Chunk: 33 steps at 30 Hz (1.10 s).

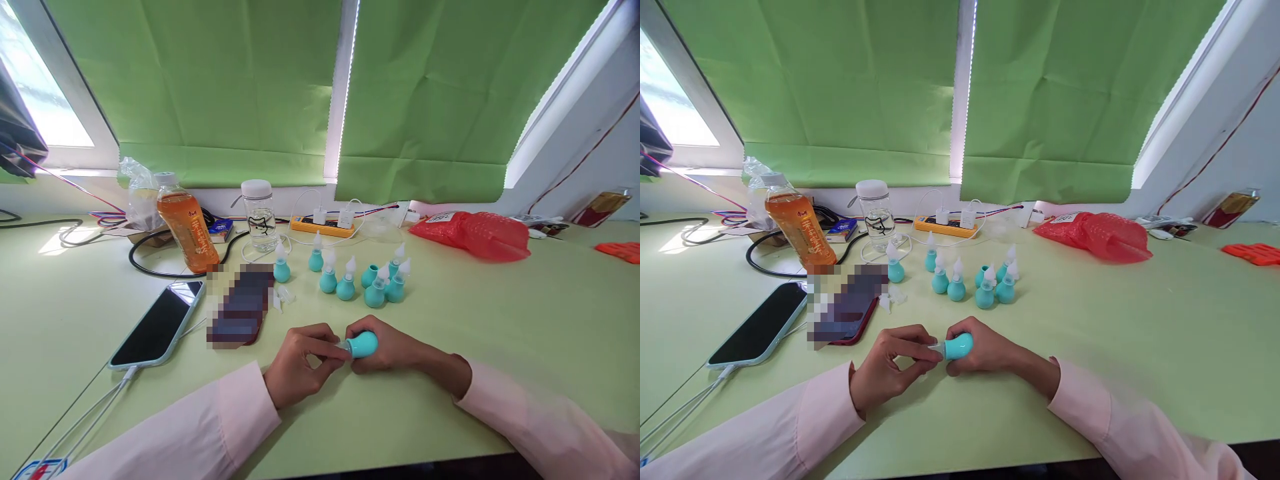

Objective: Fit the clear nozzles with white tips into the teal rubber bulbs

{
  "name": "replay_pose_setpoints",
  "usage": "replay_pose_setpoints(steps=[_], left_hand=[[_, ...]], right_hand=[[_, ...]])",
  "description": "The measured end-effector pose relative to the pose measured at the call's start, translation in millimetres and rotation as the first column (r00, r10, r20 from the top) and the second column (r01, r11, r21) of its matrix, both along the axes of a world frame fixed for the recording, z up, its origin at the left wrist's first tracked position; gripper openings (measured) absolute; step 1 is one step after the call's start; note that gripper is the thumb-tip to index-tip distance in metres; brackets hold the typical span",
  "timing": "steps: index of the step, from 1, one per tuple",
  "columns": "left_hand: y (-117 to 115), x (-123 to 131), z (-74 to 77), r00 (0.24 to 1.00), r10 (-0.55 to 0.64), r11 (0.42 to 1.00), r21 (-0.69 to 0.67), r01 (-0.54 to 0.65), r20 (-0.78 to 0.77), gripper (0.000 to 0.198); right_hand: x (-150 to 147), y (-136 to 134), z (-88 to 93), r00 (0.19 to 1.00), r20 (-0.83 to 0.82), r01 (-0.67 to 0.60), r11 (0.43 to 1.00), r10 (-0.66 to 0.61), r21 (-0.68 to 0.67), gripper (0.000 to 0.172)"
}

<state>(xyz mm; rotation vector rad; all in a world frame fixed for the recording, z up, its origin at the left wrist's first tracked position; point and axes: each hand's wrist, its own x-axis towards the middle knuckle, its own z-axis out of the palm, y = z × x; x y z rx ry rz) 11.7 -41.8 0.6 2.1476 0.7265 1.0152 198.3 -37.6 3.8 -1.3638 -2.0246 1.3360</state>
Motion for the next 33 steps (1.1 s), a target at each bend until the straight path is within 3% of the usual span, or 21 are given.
replay_pose_setpoints(steps=[6,9,12,14,15,17,19,21,23,27,31,33], left_hand=[[-2.6,-1.1,-1.4,0.998,-0.043,0.981,0.187,0.050,-0.045,0.021],[-3.6,-1.7,-4.6,0.997,-0.052,0.959,0.277,0.067,-0.062,0.024],[-1.8,-0.1,-5.2,0.999,-0.032,0.985,0.173,0.026,0.029,0.023],[1.3,2.3,-3.7,0.981,0.064,0.996,-0.073,-0.051,0.184,0.030],[3.3,3.5,-2.8,0.957,0.135,0.969,-0.234,-0.074,0.256,0.038],[7.7,5.4,-1.9,0.913,0.247,0.852,-0.522,-0.044,0.325,0.047],[11.6,6.2,-3.1,0.912,0.248,0.747,-0.664,0.035,0.327,0.039],[14.4,6.0,-5.9,0.924,0.207,0.719,-0.691,0.080,0.322,0.030],[15.8,5.5,-8.9,0.925,0.205,0.732,-0.678,0.072,0.320,0.026],[13.5,4.5,-9.7,0.919,0.250,0.783,-0.622,-0.007,0.305,0.023],[5.5,3.2,-3.8,0.877,0.338,0.852,-0.508,-0.131,0.341,0.014],[1.4,2.7,-1.5,0.878,0.341,0.863,-0.482,-0.150,0.336,0.012]], right_hand=[[4.8,3.0,-1.7,0.998,-0.017,-0.055,0.967,0.053,-0.248,0.024],[5.0,3.3,-0.6,0.996,-0.063,-0.082,0.949,0.065,-0.306,0.025],[0.5,1.2,2.8,0.990,-0.138,-0.083,0.946,0.041,-0.313,0.027],[-4.8,-2.6,5.6,0.979,-0.200,-0.011,0.980,-0.030,-0.200,0.027],[-7.6,-5.2,6.7,0.973,-0.218,0.057,0.995,-0.075,-0.087,0.027],[-12.7,-10.8,7.3,0.966,-0.209,0.194,0.963,-0.153,0.189,0.028],[-16.5,-15.3,4.7,0.971,-0.144,0.233,0.878,-0.190,0.419,0.031],[-19.0,-17.6,-1.0,0.983,-0.053,0.177,0.815,-0.178,0.551,0.034],[-20.7,-18.2,-7.6,0.989,0.032,0.095,0.779,-0.146,0.620,0.038],[-21.8,-19.0,-9.8,0.989,0.130,-0.035,0.763,-0.065,0.646,0.046],[-24.9,-15.1,11.3,0.997,0.052,0.001,0.693,-0.055,0.721,0.038],[-31.4,-5.6,27.2,0.998,-0.024,0.061,0.691,-0.063,0.720,0.031]])
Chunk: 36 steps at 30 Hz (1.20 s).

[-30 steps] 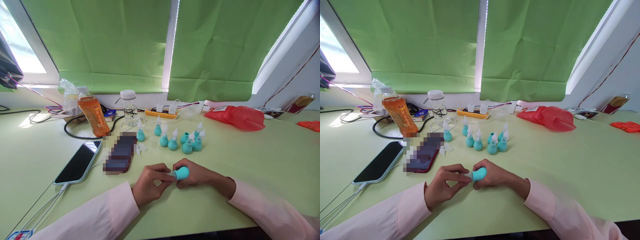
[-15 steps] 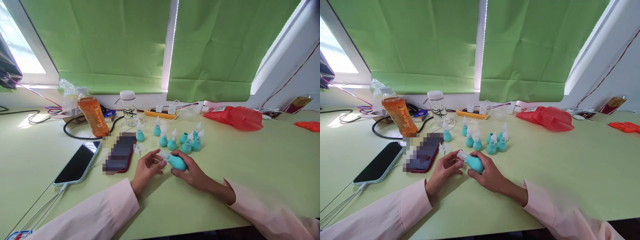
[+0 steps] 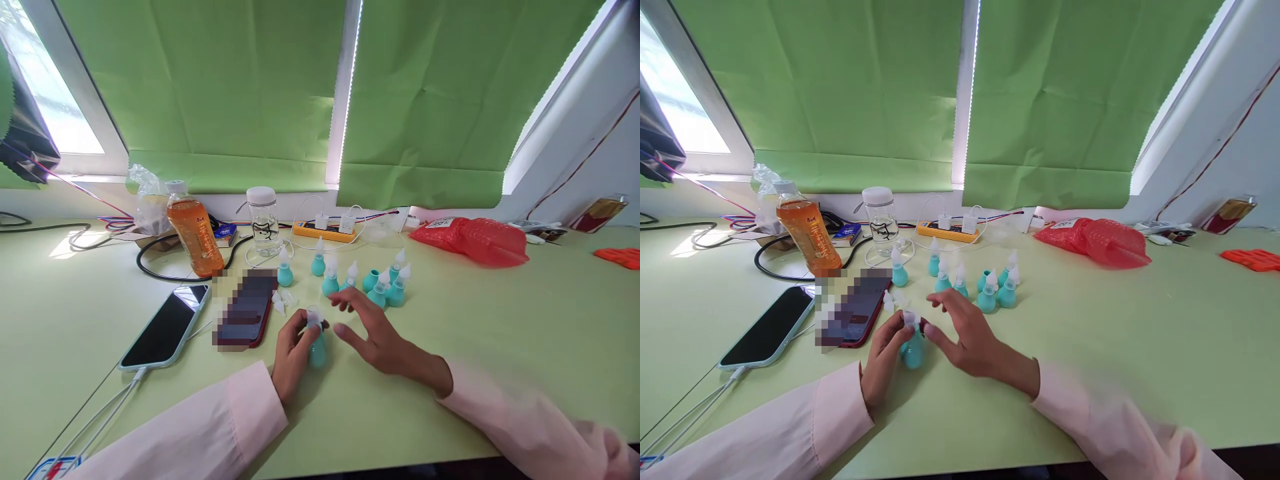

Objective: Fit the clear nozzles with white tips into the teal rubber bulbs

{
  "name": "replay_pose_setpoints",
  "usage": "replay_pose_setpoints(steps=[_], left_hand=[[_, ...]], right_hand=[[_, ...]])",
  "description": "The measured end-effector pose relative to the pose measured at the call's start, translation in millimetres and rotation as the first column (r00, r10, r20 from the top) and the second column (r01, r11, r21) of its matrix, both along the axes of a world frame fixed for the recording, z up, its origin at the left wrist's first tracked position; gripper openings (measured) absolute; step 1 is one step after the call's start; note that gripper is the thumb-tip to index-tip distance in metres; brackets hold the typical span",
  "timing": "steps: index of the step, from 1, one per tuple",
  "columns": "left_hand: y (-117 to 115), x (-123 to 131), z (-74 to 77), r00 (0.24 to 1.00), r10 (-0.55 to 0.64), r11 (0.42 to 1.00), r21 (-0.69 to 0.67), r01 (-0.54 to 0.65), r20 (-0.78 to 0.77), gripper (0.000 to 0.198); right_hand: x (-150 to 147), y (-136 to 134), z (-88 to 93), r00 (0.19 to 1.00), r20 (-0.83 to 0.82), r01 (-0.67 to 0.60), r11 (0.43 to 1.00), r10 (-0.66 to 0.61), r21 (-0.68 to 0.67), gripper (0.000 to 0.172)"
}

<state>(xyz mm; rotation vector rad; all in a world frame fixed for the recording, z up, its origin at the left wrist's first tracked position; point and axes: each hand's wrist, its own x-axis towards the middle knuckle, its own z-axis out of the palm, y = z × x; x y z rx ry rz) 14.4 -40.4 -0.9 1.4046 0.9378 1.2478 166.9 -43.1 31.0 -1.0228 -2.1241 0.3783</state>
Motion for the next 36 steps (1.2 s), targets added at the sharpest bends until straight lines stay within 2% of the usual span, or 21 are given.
replay_pose_setpoints(steps=[2,4,6,7,8,9,10,12,13,15,21,29,31,33,36], left_hand=[[-3.3,-0.5,0.4,0.998,-0.062,0.998,-0.022,0.062,-0.027,0.012],[-6.1,-1.3,-0.8,0.988,-0.140,0.990,-0.037,0.137,-0.069,0.012],[-9.0,-2.6,-2.4,0.977,-0.175,0.984,-0.003,0.176,-0.120,0.012],[-10.5,-3.3,-3.0,0.975,-0.170,0.984,0.024,0.175,-0.145,0.011],[-11.9,-4.0,-3.3,0.973,-0.159,0.985,0.045,0.168,-0.165,0.012],[-13.2,-4.6,-3.4,0.973,-0.150,0.985,0.057,0.162,-0.174,0.013],[-14.2,-5.0,-3.3,0.974,-0.142,0.986,0.061,0.155,-0.175,0.015],[-15.0,-5.3,-3.1,0.976,-0.148,0.985,0.062,0.160,-0.162,0.017],[-14.8,-5.2,-3.1,0.976,-0.159,0.983,0.064,0.170,-0.148,0.016],[-13.7,-4.9,-3.5,0.978,-0.172,0.981,0.069,0.181,-0.116,0.015],[-11.0,-2.2,-5.9,0.983,-0.147,0.985,0.068,0.156,-0.111,0.019],[-12.0,-0.3,-1.4,0.972,-0.037,0.990,0.123,0.067,-0.234,0.024],[-11.5,-0.2,-0.8,0.968,-0.010,0.990,0.134,0.046,-0.252,0.025],[-10.6,-0.1,-0.9,0.966,0.015,0.990,0.138,0.022,-0.258,0.027],[-10.0,0.3,-1.4,0.966,0.014,0.994,0.107,0.014,-0.257,0.029]], right_hand=[[-10.6,16.8,15.0,0.997,-0.008,-0.077,0.994,0.076,-0.079,0.025],[-24.2,39.6,25.4,0.981,0.051,-0.171,0.954,0.189,-0.244,0.018],[-38.8,64.4,28.4,0.946,0.103,-0.244,0.888,0.306,-0.390,0.020],[-46.0,75.9,27.0,0.913,0.126,-0.285,0.827,0.389,-0.485,0.021],[-52.7,85.9,23.9,0.887,0.149,-0.300,0.791,0.437,-0.534,0.024],[-59.0,94.1,19.4,0.878,0.191,-0.290,0.807,0.438,-0.515,0.027],[-64.6,100.2,14.0,0.880,0.255,-0.258,0.855,0.400,-0.450,0.028],[-73.5,106.5,2.3,0.869,0.404,-0.181,0.943,0.287,-0.280,0.031],[-76.4,107.3,-3.2,0.860,0.454,-0.151,0.967,0.232,-0.206,0.032],[-79.0,106.0,-12.1,0.837,0.523,-0.119,0.987,0.158,-0.107,0.031],[-64.9,95.7,-24.4,0.822,0.566,-0.072,0.997,0.052,0.013,0.026],[-40.2,81.9,-25.6,0.894,0.437,-0.092,0.995,0.096,-0.032,0.018],[-32.0,78.0,-23.3,0.946,0.292,-0.114,0.987,0.143,-0.114,0.017],[-20.7,71.1,-18.5,0.985,0.042,-0.155,0.959,0.170,-0.235,0.017],[0.7,53.7,-7.8,0.959,-0.255,-0.229,0.877,0.128,-0.422,0.025]])
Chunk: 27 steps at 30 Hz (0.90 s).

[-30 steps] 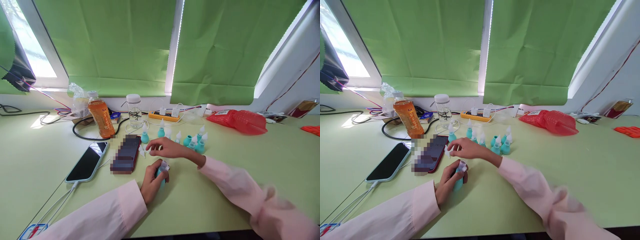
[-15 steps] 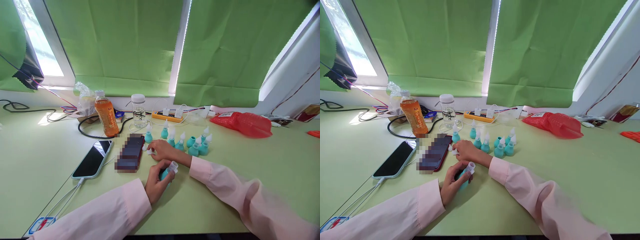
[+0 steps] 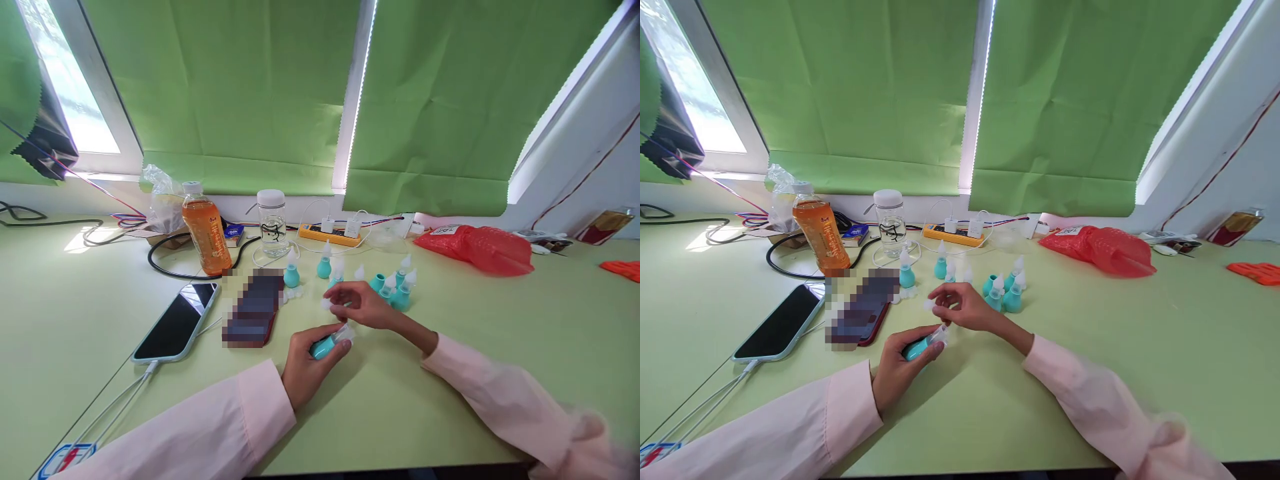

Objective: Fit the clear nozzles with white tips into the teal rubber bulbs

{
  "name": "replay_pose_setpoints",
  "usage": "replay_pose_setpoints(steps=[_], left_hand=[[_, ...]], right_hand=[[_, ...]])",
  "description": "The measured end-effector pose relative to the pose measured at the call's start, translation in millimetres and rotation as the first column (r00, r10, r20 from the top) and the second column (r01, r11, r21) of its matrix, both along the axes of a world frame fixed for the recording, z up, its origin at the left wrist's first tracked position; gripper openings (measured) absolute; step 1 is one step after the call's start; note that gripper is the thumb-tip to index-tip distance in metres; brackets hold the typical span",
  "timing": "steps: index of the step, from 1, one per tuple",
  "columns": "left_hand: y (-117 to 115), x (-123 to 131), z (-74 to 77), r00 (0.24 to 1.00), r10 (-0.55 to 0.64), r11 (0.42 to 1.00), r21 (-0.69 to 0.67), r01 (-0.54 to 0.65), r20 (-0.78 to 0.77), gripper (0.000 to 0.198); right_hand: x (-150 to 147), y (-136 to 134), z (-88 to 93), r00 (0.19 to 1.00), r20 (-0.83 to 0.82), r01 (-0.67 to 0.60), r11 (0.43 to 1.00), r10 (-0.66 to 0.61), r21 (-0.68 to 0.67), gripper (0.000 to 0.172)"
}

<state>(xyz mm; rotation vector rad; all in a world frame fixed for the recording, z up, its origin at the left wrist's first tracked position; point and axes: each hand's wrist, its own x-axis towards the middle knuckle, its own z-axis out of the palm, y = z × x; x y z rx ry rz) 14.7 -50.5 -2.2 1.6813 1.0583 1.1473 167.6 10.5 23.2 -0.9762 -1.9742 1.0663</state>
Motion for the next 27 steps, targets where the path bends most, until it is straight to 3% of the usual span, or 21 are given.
replay_pose_setpoints(steps=[4,9,14,20,27], left_hand=[[-0.6,0.6,-0.3,1.000,0.012,0.999,-0.036,-0.012,-0.023,0.028],[0.7,1.7,-3.0,0.998,-0.021,0.999,-0.025,0.020,-0.064,0.027],[1.7,2.5,-5.4,0.985,-0.009,0.998,0.067,0.021,-0.175,0.027],[2.7,0.9,-4.2,0.965,-0.023,0.987,0.146,0.063,-0.263,0.025],[2.3,-0.7,-9.0,0.943,0.014,0.948,0.304,0.093,-0.332,0.023]], right_hand=[[26.5,-25.9,9.2,0.986,-0.165,-0.040,0.984,0.011,-0.176,0.024],[39.1,-37.1,0.5,0.969,-0.245,-0.086,0.961,0.020,-0.262,0.021],[38.8,-37.5,-4.8,0.982,-0.184,-0.086,0.952,0.032,-0.294,0.025],[36.4,-41.8,-4.1,0.995,-0.073,0.048,0.974,-0.065,-0.222,0.026],[35.5,-37.7,-11.3,0.995,-0.096,-0.054,0.940,0.023,-0.338,0.023]])
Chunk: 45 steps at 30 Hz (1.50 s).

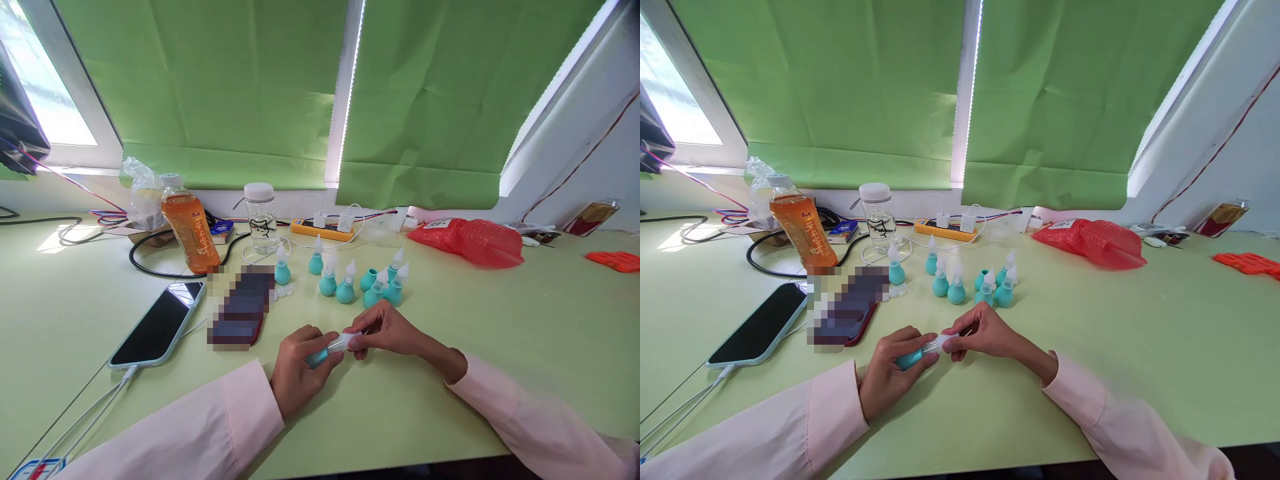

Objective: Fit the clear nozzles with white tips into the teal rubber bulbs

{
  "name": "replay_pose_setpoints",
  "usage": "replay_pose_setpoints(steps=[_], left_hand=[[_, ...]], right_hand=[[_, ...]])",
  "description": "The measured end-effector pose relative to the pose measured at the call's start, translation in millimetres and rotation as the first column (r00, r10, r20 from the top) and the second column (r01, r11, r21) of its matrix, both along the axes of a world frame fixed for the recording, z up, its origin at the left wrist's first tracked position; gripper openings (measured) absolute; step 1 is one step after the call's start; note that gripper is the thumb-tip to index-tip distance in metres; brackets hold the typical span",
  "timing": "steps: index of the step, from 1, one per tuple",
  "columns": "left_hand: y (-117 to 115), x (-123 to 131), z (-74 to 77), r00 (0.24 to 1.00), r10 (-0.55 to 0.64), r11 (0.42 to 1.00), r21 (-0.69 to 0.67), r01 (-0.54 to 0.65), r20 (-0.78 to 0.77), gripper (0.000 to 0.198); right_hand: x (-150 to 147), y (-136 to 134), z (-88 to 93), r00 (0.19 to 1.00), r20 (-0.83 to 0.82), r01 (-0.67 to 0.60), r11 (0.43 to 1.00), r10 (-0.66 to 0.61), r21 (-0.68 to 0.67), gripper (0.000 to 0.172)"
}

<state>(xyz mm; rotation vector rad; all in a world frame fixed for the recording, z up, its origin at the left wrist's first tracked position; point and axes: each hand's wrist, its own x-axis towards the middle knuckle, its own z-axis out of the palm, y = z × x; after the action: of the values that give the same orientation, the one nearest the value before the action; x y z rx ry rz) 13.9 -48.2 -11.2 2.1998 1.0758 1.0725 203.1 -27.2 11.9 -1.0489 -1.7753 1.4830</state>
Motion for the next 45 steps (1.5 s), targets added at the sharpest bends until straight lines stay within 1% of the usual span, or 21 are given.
replay_pose_setpoints(steps=[4,7,11,13,15,16,17,20,22,23,24,25,28,30,32,33,35,37,39,41,45], left_hand=[[-0.1,-1.6,-4.5,1.000,-0.025,0.991,0.133,0.026,-0.005,0.024],[-0.6,-1.2,-4.6,0.999,-0.040,0.985,0.171,0.037,0.013,0.024],[-1.3,0.4,-0.2,0.996,-0.032,0.993,0.115,0.022,0.088,0.023],[-1.9,-0.9,2.6,0.987,-0.063,0.996,0.076,0.052,0.149,0.026],[-2.7,-3.7,4.8,0.973,-0.108,0.993,0.074,0.095,0.206,0.035],[-3.1,-5.2,5.5,0.967,-0.116,0.992,0.082,0.100,0.228,0.040],[-3.5,-6.6,6.0,0.964,-0.113,0.992,0.085,0.095,0.242,0.043],[-3.9,-8.1,6.4,0.968,-0.072,0.997,0.043,0.063,0.239,0.040],[-3.4,-6.9,6.0,0.975,-0.078,0.997,0.023,0.075,0.208,0.035],[-3.0,-6.1,5.6,0.979,-0.086,0.996,0.031,0.081,0.186,0.032],[-2.5,-5.2,5.0,0.983,-0.091,0.995,0.051,0.084,0.159,0.030],[-2.0,-4.3,4.2,0.988,-0.096,0.993,0.080,0.086,0.122,0.028],[1.3,-2.9,0.8,0.997,-0.071,0.980,0.185,0.075,-0.028,0.023],[6.6,-3.0,-0.6,0.985,-0.027,0.963,0.258,0.071,-0.173,0.022],[15.2,-4.1,0.4,0.937,0.061,0.935,0.348,0.068,-0.345,0.022],[20.7,-5.2,2.0,0.894,0.124,0.917,0.395,0.063,-0.430,0.023],[32.5,-8.4,7.0,0.791,0.298,0.875,0.484,-0.002,-0.535,0.029],[43.6,-12.8,12.4,0.687,0.453,0.826,0.557,-0.085,-0.568,0.035],[52.1,-17.6,16.3,0.605,0.543,0.792,0.594,-0.139,-0.582,0.039],[57.9,-21.9,17.4,0.550,0.573,0.791,0.587,-0.176,-0.607,0.040],[64.4,-26.6,13.5,0.488,0.527,0.845,0.489,-0.216,-0.696,0.040]], right_hand=[[-2.9,0.3,3.2,0.999,-0.029,-0.019,0.999,0.018,-0.031,0.021],[-6.6,-2.5,3.5,0.998,-0.063,0.001,0.999,-0.004,-0.047,0.017],[-15.6,-12.3,3.9,0.976,-0.148,0.152,0.987,-0.158,-0.054,0.019],[-19.3,-18.9,13.2,0.954,-0.160,0.260,0.965,-0.254,0.018,0.020],[-19.0,-23.5,33.4,0.933,-0.150,0.350,0.921,-0.326,0.173,0.018],[-16.7,-23.7,47.4,0.920,-0.143,0.390,0.879,-0.364,0.275,0.016],[-12.9,-21.7,62.9,0.896,-0.153,0.443,0.811,-0.417,0.381,0.015],[4.8,1.6,108.4,0.780,-0.281,0.588,0.502,-0.559,0.634,0.012],[17.4,30.9,126.5,0.725,-0.290,0.590,0.346,-0.625,0.729,0.017],[22.8,47.9,129.8,0.695,-0.214,0.550,0.316,-0.687,0.773,0.021],[27.2,65.1,129.2,0.660,-0.059,0.475,0.356,-0.749,0.805,0.024],[30.5,81.3,125.1,0.615,0.145,0.372,0.447,-0.775,0.814,0.027],[34.5,116.9,99.9,0.545,0.423,0.227,0.614,-0.723,0.756,0.024],[34.4,127.7,82.0,0.512,0.530,0.174,0.686,-0.676,0.707,0.022],[34.2,131.3,69.8,0.476,0.605,0.136,0.733,-0.638,0.666,0.021],[34.3,131.8,66.5,0.455,0.633,0.120,0.747,-0.626,0.654,0.020],[35.0,132.2,64.4,0.406,0.670,0.094,0.758,-0.621,0.646,0.020],[35.5,132.5,65.9,0.348,0.687,0.077,0.750,-0.637,0.656,0.021],[34.9,132.3,68.2,0.287,0.691,0.071,0.734,-0.664,0.676,0.027],[33.1,130.6,70.6,0.233,0.687,0.071,0.717,-0.688,0.693,0.034],[26.9,122.9,76.7,0.181,0.670,0.067,0.689,-0.720,0.722,0.038]])
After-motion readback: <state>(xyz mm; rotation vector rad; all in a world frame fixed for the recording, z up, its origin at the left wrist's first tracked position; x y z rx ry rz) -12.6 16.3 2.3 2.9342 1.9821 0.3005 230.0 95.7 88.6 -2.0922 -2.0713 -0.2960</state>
